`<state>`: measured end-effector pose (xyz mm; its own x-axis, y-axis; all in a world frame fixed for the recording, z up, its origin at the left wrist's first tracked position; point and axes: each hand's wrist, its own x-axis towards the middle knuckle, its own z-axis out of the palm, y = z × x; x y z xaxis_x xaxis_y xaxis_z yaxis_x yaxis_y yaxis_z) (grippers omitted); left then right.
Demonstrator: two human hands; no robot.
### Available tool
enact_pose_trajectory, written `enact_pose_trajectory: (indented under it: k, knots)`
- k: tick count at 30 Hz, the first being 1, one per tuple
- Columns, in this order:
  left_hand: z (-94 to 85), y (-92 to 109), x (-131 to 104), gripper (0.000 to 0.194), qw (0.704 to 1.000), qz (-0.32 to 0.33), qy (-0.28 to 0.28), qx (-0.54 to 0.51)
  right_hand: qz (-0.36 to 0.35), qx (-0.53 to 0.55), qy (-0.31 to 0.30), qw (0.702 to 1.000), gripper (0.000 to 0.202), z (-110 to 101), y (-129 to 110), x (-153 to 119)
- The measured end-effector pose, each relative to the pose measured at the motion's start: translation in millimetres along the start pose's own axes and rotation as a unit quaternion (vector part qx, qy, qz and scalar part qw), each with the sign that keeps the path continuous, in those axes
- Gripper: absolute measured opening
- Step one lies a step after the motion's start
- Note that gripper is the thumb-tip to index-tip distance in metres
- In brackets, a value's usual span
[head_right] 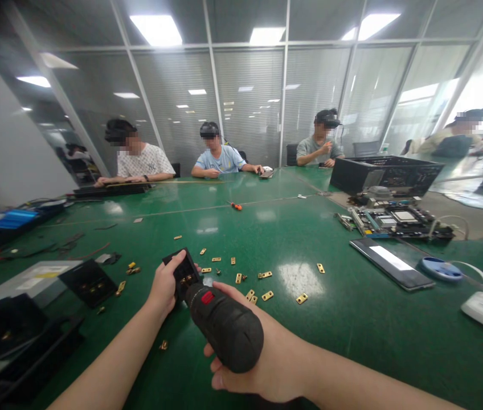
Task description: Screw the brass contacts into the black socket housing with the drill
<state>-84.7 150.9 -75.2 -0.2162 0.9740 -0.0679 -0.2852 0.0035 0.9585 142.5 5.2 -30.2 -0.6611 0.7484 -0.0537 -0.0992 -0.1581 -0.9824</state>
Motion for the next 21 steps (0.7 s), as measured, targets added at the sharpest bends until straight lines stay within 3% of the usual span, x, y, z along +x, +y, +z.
enact_pose_trajectory:
  k: [21]
  knots:
    - [0.6, -2, 1, 0.039, 1.000, 0.002, 0.003, 0.008, -0.035, -0.113, 0.025, 0.993, 0.105, 8, -13, -6]
